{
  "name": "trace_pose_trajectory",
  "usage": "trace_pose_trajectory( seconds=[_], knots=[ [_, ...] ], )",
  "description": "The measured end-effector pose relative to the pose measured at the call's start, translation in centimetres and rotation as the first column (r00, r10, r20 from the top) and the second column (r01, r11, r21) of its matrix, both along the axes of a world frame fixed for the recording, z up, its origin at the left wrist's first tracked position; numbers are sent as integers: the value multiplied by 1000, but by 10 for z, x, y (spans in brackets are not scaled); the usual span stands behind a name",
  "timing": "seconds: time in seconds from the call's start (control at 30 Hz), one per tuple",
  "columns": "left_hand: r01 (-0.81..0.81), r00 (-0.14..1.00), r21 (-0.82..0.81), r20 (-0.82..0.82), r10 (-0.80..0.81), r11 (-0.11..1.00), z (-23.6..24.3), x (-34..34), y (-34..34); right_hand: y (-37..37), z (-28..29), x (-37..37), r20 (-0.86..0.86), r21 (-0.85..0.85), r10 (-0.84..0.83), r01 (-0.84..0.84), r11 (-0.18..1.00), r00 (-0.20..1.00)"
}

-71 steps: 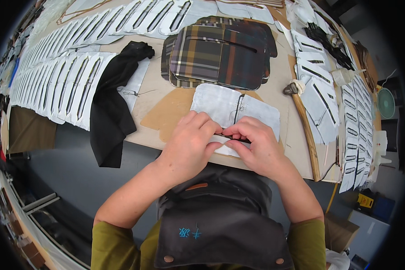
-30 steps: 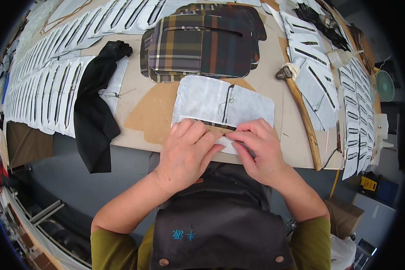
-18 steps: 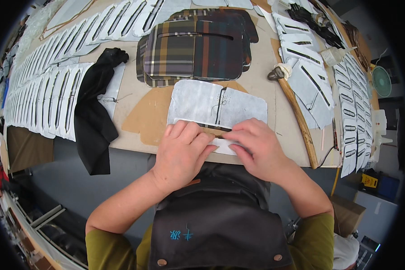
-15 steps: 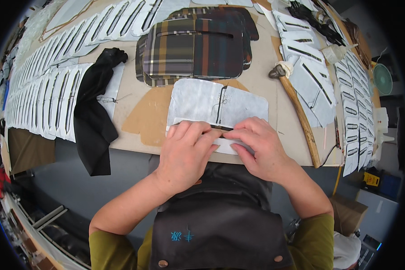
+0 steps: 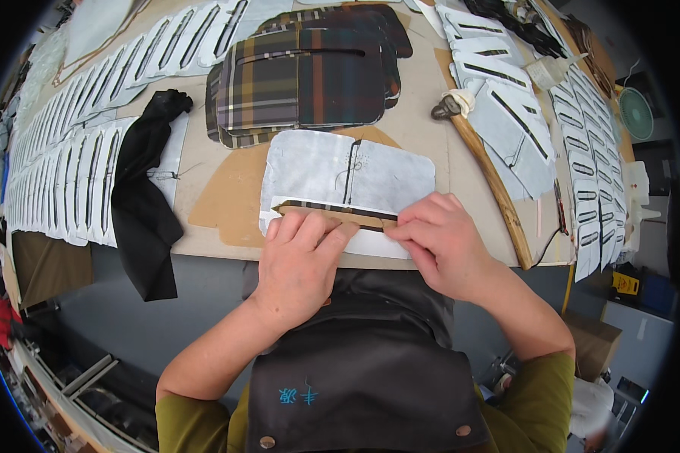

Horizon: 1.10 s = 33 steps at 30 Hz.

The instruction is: The recorder is assembling leather parts, applying adhesive and using a hammer to bond edges for a zipper opening.

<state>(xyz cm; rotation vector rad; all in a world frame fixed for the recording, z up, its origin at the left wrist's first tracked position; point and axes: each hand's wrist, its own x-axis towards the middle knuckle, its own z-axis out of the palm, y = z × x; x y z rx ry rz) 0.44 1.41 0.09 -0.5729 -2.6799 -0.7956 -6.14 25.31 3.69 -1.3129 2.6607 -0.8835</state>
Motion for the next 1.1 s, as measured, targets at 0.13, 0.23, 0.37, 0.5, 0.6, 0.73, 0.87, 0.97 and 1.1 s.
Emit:
trace_pose_trajectory(
  seconds=[0.13,0.23,0.37,0.5,0.6,0.73,0.87,0.97,1.1],
  knots=[
    [-12,1000,-60,3,12,998,6,0,3,-11,-1,4,81,-68,-27,32,997,996],
    [-19,1000,-68,16,20,997,6,0,4,-12,-2,5,75,-57,-39,44,997,996],
    [-24,1000,-45,12,24,999,4,0,4,-8,-3,4,88,-58,-51,56,997,995],
    [-44,999,-63,18,45,997,5,0,6,-11,1,9,-16,16,1,-1,1000,1000],
    [-70,997,-75,10,71,995,4,1,4,-8,2,8,-95,79,41,-34,996,995],
    [-62,998,-18,9,62,998,6,1,6,13,-3,13,-120,76,14,-4,997,993],
    [-56,998,-23,14,57,998,8,-1,7,23,-2,9,-101,23,-34,37,999,994],
    [-64,997,69,37,62,996,7,-1,6,19,-2,11,154,-119,-140,159,980,978],
    [-49,998,65,38,46,997,8,-1,3,22,-12,11,127,-138,-98,115,984,987]
  ],
)
